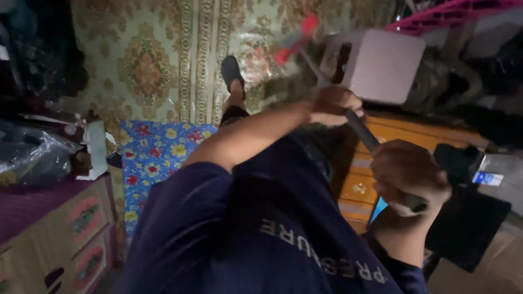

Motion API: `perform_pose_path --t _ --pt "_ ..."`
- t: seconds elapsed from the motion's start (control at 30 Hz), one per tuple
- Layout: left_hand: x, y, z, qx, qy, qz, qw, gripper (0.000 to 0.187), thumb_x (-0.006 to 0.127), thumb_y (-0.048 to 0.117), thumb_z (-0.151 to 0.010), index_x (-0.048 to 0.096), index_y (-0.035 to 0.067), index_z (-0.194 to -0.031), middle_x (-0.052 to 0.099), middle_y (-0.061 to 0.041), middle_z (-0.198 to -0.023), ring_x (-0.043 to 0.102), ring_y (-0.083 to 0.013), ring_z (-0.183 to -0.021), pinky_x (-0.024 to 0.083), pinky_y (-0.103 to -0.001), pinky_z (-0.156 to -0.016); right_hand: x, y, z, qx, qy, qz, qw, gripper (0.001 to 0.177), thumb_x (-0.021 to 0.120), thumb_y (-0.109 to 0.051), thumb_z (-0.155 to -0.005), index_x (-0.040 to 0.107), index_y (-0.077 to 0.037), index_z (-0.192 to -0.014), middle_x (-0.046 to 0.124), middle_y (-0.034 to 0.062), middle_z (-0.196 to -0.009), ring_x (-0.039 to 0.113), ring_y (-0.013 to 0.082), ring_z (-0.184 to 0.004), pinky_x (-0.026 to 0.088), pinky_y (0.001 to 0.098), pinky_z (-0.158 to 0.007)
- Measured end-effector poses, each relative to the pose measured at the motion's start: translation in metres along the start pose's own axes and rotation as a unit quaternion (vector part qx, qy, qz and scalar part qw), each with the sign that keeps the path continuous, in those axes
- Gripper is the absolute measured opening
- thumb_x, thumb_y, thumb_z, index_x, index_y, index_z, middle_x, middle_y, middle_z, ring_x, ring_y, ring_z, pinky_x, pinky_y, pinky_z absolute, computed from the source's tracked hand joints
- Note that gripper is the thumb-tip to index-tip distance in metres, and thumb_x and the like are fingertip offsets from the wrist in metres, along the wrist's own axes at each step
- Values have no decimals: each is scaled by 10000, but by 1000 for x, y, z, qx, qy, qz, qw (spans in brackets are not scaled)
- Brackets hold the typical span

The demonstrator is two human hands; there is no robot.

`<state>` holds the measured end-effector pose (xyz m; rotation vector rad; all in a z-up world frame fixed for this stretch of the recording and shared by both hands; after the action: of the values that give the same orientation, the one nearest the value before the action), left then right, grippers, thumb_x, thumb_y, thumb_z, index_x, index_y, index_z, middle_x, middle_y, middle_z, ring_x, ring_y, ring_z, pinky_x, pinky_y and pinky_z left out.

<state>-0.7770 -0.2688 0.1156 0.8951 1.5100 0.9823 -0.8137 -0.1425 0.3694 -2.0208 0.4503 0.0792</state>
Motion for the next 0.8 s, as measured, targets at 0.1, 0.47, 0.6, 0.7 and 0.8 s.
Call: perform_pose_path --t 0.1,0.47,0.6,0.7,0.8 --pt "3 -44 -7 -21 -36 -27 999 336 652 358 -928 632 74 -750 682 -146 -786 681 -368 -821 516 -488 -710 11 21 -37 16 -58 -3 998 183 723 -99 -845 593 3 -768 655 107 -752 693 289 -729 586 475 -754" --pt "-176 -270 142 -247 77 -147 955 207 683 292 -819 694 130 -946 675 -103 -757 645 -303 -683 496 -445 -581 105 224 -106 290 -44 -128 947 188 666 -112 -1058 673 69 -1006 692 137 -1045 652 243 -977 538 407 -935" --pt "-175 -290 102 -268 78 -120 953 177 677 268 -834 684 123 -937 663 -106 -756 639 -295 -682 500 -437 -593 157 273 -140 315 -90 -231 916 136 618 -53 -1103 623 67 -1041 656 102 -1083 613 216 -1149 510 382 -998" --pt "-178 -283 60 -261 71 -80 960 140 664 243 -874 657 104 -880 645 -120 -757 638 -300 -704 508 -436 -636 147 273 -162 178 -32 -320 930 105 637 -28 -1111 604 47 -1177 700 59 -1090 643 164 -1092 512 414 -1113" --pt "-177 -272 31 -260 59 -46 963 164 652 219 -913 630 84 -823 626 -134 -758 636 -304 -726 516 -435 -680 91 223 -189 279 -37 -99 954 51 679 4 -1002 704 44 -1020 725 163 -1083 703 317 -1131 552 505 -1059"
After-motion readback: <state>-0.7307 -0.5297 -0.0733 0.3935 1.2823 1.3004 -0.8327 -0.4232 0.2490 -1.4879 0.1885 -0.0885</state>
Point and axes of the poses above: each hand's wrist, its own z-axis away from the middle knuckle, its own x-axis out of the palm, y = z × x, the point moved 1 cm from there along -z, towards the middle knuckle
